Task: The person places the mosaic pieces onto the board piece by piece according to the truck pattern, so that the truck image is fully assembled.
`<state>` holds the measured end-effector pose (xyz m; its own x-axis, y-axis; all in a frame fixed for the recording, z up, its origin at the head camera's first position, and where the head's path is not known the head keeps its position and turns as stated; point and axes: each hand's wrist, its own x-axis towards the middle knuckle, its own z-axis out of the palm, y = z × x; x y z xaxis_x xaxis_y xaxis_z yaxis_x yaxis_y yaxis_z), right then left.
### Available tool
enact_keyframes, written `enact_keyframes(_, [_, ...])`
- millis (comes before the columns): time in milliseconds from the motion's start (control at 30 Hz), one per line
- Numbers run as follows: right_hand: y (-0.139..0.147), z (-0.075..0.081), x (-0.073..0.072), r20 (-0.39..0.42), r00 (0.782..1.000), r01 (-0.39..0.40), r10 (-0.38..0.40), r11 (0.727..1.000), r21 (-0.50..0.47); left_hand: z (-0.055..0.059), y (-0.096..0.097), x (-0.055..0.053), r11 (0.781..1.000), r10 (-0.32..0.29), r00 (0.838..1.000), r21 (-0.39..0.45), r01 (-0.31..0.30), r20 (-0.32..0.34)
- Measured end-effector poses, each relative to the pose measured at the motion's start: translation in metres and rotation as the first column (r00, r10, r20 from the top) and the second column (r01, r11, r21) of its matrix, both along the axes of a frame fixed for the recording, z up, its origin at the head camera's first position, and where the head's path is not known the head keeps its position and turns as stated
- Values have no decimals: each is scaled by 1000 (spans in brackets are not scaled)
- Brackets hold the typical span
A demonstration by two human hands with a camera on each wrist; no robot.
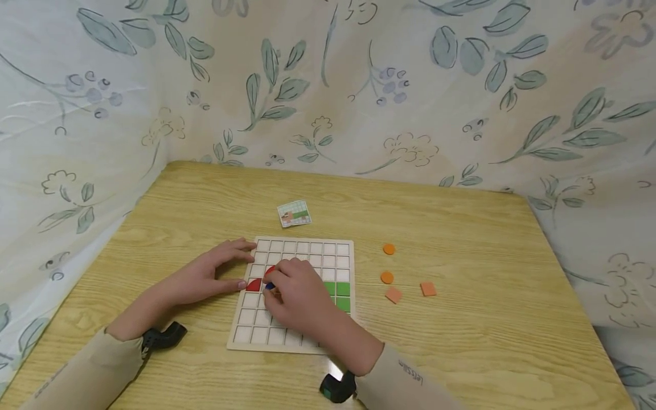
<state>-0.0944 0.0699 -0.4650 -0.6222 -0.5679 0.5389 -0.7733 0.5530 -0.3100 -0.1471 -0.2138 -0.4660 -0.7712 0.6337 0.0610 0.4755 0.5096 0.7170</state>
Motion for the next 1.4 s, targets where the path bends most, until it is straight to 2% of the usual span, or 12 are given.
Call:
enact_keyframes(233, [-10,-1,1,24,999,46,-48,995,86,0,1,-1,1000,-6,1000,-2,6,2])
enact_keyframes(500, [-11,-5,0,80,993,71,-82,989,129,-1,0,1,1000,4,1000,-5,-4,7])
enact_keyframes(900, [-10,-5,-1,106,991,70,-83,991,118,-2,0,0,1000,8,1000,-7,-8,9])
enact_keyframes(1233, [-10,-5,0,90,993,63,-74,992,112,1,0,2,1000,7,1000,-2,-7,7])
enact_keyframes(1400, [-9,-5,2,58,996,55,-62,992,110,2,0,2,1000,1,1000,-6,-1,1])
